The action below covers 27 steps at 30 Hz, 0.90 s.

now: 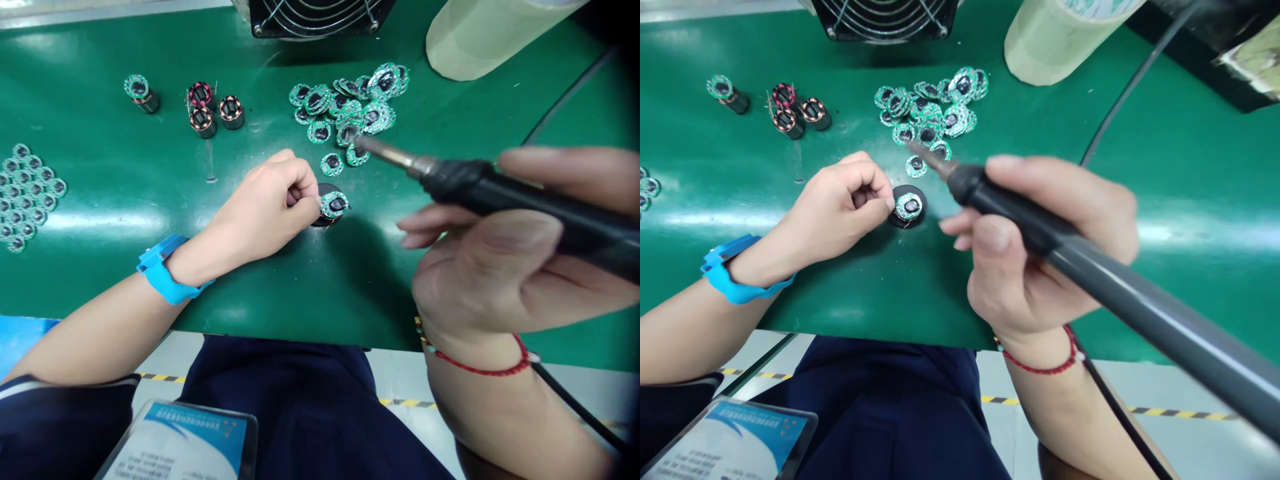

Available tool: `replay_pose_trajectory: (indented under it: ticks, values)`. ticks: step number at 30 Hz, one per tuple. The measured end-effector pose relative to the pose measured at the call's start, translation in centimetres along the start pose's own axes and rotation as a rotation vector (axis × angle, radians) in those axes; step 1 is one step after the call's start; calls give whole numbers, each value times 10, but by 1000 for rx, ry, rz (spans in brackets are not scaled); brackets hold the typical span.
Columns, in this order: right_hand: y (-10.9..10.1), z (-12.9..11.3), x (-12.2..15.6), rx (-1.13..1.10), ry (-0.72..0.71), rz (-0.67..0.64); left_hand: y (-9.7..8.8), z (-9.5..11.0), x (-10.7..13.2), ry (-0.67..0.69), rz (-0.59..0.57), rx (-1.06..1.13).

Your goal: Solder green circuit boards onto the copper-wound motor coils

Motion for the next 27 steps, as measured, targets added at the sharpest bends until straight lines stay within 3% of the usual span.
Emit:
replay_pose_trajectory:
  ticks: [3,6,9,14,20,27]
  values:
    - [18,-13,-11,87,-75,-121,0,0,0,-2,2,-19]
    - [43,-5,-14,250,20,-426,0,0,-1,-22,5,-42]
    - [56,2,-9,349,-5,-635,0,1,-2,-25,3,-58]
    - [59,6,-10,431,-40,-644,-5,-1,4,-49,-3,-94]
    - [65,-1,-12,540,-132,-562,5,3,16,20,-222,-294]
    - [61,-4,-10,423,-132,-572,2,5,12,21,-191,-194]
Point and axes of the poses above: each hand's wrist, its own x-axis away from the middle knuckle, its own y-axis out of the palm, z = x × y, the point moved 8 cm from there along -x, towards the middle knuckle, and after that the axes turned 12 degrees about -z, right-handed, at the moved point
